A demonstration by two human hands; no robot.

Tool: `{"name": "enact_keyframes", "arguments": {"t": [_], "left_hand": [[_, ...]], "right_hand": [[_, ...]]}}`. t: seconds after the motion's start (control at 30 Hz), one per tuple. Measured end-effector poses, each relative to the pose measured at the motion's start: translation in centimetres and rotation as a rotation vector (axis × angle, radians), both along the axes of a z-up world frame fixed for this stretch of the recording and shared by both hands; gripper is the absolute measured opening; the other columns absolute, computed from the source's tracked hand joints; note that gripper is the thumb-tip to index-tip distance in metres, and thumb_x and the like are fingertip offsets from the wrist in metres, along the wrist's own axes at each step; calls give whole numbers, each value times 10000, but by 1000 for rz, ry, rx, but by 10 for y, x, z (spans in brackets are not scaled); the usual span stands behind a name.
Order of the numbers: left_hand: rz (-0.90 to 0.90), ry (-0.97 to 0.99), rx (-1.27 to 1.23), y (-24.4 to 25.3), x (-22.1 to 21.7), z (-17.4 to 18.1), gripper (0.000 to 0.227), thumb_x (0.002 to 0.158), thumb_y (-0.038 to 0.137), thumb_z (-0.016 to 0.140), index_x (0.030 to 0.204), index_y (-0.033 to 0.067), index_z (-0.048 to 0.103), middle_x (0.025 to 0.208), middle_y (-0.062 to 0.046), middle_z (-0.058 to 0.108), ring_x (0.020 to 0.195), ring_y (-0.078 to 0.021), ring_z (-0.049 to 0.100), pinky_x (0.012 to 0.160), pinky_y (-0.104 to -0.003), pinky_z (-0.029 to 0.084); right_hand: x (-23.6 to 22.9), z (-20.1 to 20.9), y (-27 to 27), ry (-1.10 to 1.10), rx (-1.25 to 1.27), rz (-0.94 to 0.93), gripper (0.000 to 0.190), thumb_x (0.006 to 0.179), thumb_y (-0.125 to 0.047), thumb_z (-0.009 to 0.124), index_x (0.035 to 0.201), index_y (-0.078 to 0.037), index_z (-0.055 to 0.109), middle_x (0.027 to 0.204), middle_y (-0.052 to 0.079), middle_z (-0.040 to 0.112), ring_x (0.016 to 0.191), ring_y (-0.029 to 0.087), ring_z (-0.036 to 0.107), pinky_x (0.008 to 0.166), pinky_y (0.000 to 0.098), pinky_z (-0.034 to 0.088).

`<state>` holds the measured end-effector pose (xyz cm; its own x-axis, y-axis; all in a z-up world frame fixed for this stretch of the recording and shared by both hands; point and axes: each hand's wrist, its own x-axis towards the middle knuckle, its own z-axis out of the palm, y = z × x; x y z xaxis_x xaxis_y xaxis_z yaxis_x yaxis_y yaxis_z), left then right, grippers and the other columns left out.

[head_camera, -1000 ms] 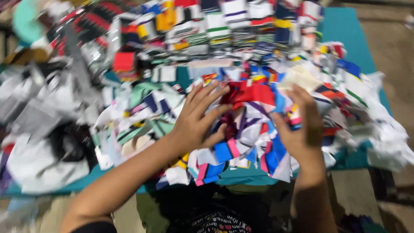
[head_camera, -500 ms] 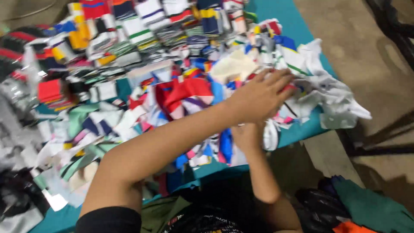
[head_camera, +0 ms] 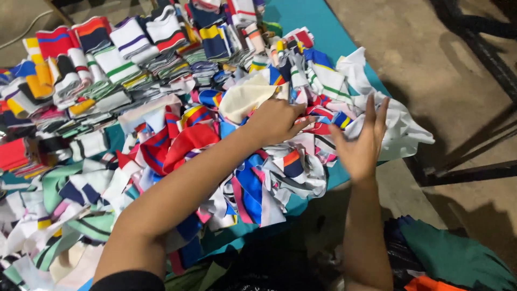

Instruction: Organizing and stacking colorful fabric strips on a table in a sewing factory.

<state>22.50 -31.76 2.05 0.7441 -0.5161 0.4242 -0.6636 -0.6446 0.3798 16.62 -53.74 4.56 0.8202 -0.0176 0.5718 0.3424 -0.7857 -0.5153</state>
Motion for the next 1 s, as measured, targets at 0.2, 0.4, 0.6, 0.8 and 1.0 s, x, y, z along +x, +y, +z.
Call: {"name": "enact_keyframes", "arguments": {"t": [0.2, 0.4, 0.6, 0.8, 1.0], "left_hand": [[134, -124, -17, -26, 38, -35, 256, 824, 381, 704, 998, 207, 628, 1056, -71, 620, 1100, -355, 592, 897, -483, 501], [68, 141, -91, -46, 43, 3, 653, 974, 340, 678, 1537, 210, 374, 1194, -237, 648, 1034, -523, 700, 899, -615, 579], [206, 1, -55, -38, 48, 2, 246, 942, 317, 594, 853, 138, 737, 665, -106, 706, 645, -373, 741, 586, -489, 604], [8, -68, -49, -21, 32, -1, 331, 1010, 275, 557, 1104, 49, 779, 928, -216, 751, 906, -402, 725, 743, -511, 589], [-62, -309, -307, 12, -3, 22, 252, 963, 246, 696, 867, 36, 796, 1044, -156, 702, 971, -336, 643, 787, -437, 546]], "right_hand": [[43, -75, -11, -34, -46, 85, 376, 830, -21, 789, 1195, -70, 716, 1058, 141, 675, 1006, 451, 660, 854, 503, 522], [29, -60, -5, -83, 66, 322, 312, 844, 12, 768, 1122, -128, 794, 1077, 54, 713, 1040, 356, 699, 889, 436, 548], [20, -41, -5, -95, 209, 314, 246, 1018, -140, 634, 1214, -58, 759, 1062, 96, 739, 1042, 330, 702, 949, 456, 510], [28, -63, -36, -117, 135, -426, 720, 880, -58, 812, 1508, 0, 465, 1390, 309, 563, 1343, 518, 482, 1168, 586, 237], [38, -96, -40, -7, -89, -235, 127, 936, -61, 763, 1063, -53, 767, 886, 120, 718, 861, 437, 679, 783, 535, 520]]}}
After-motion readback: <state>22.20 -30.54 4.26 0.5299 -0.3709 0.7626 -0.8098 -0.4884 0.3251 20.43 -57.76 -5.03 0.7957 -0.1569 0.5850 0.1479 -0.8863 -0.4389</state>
